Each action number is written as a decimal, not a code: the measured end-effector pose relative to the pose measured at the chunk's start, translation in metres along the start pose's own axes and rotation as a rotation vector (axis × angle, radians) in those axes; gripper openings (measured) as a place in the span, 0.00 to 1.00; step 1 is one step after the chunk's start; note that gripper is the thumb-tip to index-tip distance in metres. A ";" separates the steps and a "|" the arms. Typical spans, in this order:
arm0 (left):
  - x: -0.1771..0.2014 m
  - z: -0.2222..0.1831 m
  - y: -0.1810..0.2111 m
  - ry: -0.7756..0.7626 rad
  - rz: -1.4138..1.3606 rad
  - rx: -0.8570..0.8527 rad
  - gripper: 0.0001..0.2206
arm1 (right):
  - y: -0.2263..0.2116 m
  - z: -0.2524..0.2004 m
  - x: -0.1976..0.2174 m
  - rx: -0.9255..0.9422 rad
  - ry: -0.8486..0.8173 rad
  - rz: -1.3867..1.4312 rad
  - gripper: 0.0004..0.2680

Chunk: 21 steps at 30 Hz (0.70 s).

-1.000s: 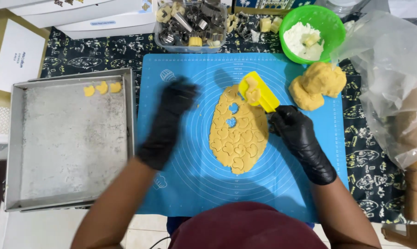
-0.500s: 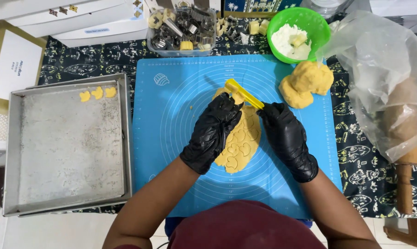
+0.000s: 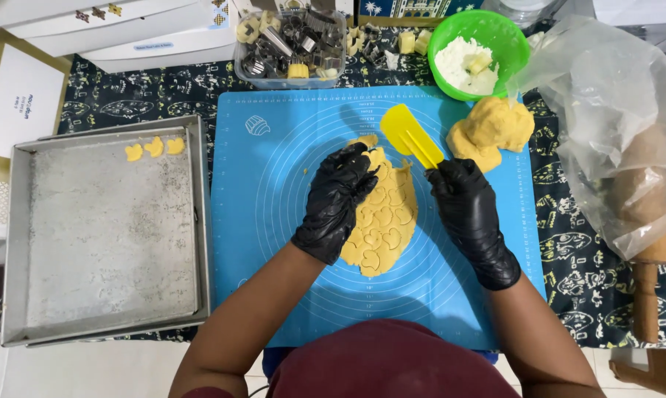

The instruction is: Lifting cut-out cookie dough shapes from a mat and placing them on a baking tray using a spatula.

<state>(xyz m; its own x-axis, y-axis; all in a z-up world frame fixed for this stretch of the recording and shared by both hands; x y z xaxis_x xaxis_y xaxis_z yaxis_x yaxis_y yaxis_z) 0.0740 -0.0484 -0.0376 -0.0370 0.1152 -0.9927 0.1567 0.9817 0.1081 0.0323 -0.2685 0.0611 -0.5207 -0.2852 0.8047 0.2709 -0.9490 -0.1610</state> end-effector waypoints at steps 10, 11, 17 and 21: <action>-0.016 0.010 -0.011 0.041 0.301 0.056 0.27 | -0.003 -0.004 -0.014 -0.736 -0.394 1.027 0.14; -0.037 0.000 -0.017 0.042 0.301 0.058 0.27 | -0.009 0.002 -0.007 -0.739 -0.394 1.027 0.14; -0.050 -0.027 -0.033 0.229 0.573 0.048 0.22 | -0.013 -0.003 -0.005 -0.932 -0.377 1.179 0.08; -0.058 -0.028 -0.040 0.097 0.682 0.120 0.25 | -0.005 -0.007 -0.010 -0.926 -0.348 1.238 0.05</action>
<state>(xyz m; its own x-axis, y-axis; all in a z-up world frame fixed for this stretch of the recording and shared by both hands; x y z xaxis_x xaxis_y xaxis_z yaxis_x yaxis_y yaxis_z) 0.0421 -0.0906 0.0167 0.0214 0.7186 -0.6951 0.2844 0.6622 0.6933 0.0301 -0.2614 0.0498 -0.1232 -0.9922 -0.0184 -0.2649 0.0508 -0.9629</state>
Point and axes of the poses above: each hand's wrist, its own z-axis towards the middle knuckle, its own x-axis out of the back of the hand, y = z × x, the point moved 7 cm from there along z, towards the middle knuckle, and after that the axes turned 10 degrees about -z, right-handed, at the moved point
